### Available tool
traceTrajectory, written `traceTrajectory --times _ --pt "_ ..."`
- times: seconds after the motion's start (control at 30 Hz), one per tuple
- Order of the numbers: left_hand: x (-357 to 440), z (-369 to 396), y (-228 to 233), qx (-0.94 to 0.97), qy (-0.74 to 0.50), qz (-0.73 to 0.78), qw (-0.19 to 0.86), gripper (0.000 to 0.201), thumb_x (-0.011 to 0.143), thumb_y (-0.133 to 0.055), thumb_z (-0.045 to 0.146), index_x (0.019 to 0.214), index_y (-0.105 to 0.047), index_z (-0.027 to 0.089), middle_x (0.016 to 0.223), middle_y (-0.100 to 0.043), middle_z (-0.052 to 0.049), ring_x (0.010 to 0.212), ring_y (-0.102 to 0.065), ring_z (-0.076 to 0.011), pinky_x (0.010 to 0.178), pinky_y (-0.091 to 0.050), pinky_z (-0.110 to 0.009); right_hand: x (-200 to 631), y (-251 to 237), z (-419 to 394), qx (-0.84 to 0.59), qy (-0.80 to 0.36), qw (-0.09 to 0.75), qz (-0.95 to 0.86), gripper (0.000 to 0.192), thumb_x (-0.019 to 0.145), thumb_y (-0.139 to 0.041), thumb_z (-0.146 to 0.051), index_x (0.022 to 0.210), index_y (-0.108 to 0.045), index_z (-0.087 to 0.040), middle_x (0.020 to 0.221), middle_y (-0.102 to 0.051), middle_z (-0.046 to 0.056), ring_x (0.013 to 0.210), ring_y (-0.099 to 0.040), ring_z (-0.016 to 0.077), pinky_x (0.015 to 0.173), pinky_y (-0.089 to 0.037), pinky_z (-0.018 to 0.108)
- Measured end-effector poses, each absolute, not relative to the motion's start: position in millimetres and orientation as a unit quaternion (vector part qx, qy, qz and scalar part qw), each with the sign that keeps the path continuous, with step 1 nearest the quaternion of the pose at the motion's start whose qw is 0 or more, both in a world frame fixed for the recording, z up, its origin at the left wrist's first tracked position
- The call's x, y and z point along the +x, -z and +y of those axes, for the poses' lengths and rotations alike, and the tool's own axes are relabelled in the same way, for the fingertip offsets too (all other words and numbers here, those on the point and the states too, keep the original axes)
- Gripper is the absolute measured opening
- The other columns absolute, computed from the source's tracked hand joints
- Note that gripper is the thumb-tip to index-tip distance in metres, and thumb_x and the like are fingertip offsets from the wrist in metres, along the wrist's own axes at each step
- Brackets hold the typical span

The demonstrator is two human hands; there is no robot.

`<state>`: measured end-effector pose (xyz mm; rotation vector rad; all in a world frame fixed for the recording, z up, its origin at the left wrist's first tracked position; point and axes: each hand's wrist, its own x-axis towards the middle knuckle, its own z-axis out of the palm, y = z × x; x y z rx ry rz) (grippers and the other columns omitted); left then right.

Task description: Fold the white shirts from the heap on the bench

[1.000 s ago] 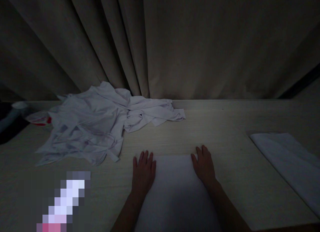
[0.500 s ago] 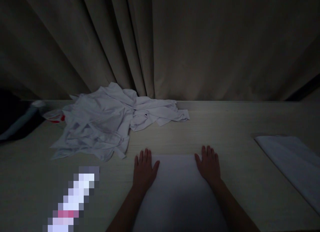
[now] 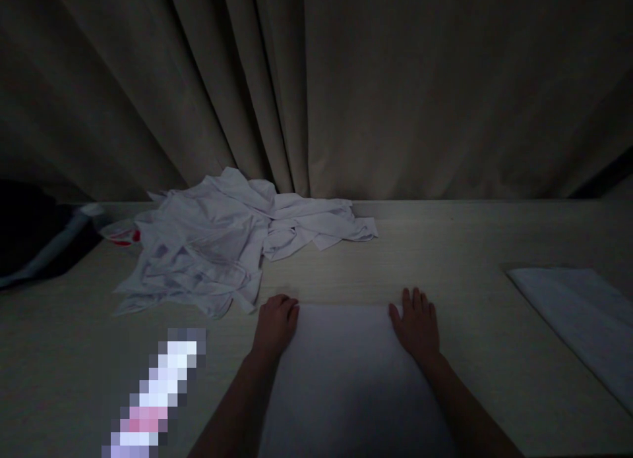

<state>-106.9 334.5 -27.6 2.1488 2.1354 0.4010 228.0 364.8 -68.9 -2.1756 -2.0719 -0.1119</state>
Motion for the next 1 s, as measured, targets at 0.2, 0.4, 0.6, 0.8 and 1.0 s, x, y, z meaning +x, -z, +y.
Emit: traceTrajectory --times 0.2,0.4,0.6,0.8,1.0 --pt "-119 344 11 0.721 -0.085 0.678 0.113 0.028 0.088 -0.041 0.033 0.092 -0.065 0.019 0.094 -0.066 -0.006 0.092 -0.059 -0.0183 0.085 -0.042 -0.030 229 71 365 -0.718 0.050 0.072 -0.690 0.069 0.090 -0.029 -0.051 0.140 -0.035 -0.004 0.145 -0.033 0.023 0.134 -0.027 0.0363 0.108 -0.015 0.052" --pt "-118 353 5 0.673 -0.021 0.727 0.132 0.028 0.085 -0.041 0.030 0.084 -0.067 0.020 0.088 -0.071 -0.006 0.082 -0.064 -0.0174 0.070 -0.043 -0.027 230 73 365 -0.708 0.072 0.094 -0.696 0.069 0.090 -0.029 -0.052 0.138 -0.037 -0.004 0.143 -0.036 0.025 0.133 -0.029 0.0371 0.107 -0.018 0.052" --pt "-86 350 3 0.634 -0.011 0.773 0.013 0.031 0.086 -0.038 0.028 0.099 -0.062 0.014 0.098 -0.064 -0.014 0.096 -0.057 -0.0289 0.080 -0.040 -0.041 230 73 366 -0.708 0.054 0.118 -0.695 0.067 0.088 -0.034 -0.051 0.136 -0.041 -0.004 0.141 -0.038 0.026 0.132 -0.031 0.0377 0.105 -0.021 0.054" --pt "-66 339 13 0.753 -0.009 0.657 -0.048 0.024 0.085 -0.041 0.015 0.095 -0.063 0.018 0.099 -0.061 -0.010 0.095 -0.054 -0.0225 0.082 -0.040 -0.035 230 67 362 -0.666 0.103 0.200 -0.711 0.054 0.087 -0.045 -0.045 0.124 -0.052 -0.006 0.135 -0.043 0.025 0.128 -0.035 0.0356 0.103 -0.027 0.051" --pt "-50 321 14 0.737 -0.021 0.674 -0.042 0.030 0.089 -0.035 0.018 0.104 -0.061 0.016 0.100 -0.066 -0.010 0.092 -0.060 -0.0215 0.083 -0.043 -0.035 233 62 357 -0.581 0.084 0.262 -0.766 0.030 0.091 -0.045 -0.037 0.098 -0.064 -0.015 0.101 -0.063 0.013 0.095 -0.055 0.0228 0.087 -0.042 0.036"
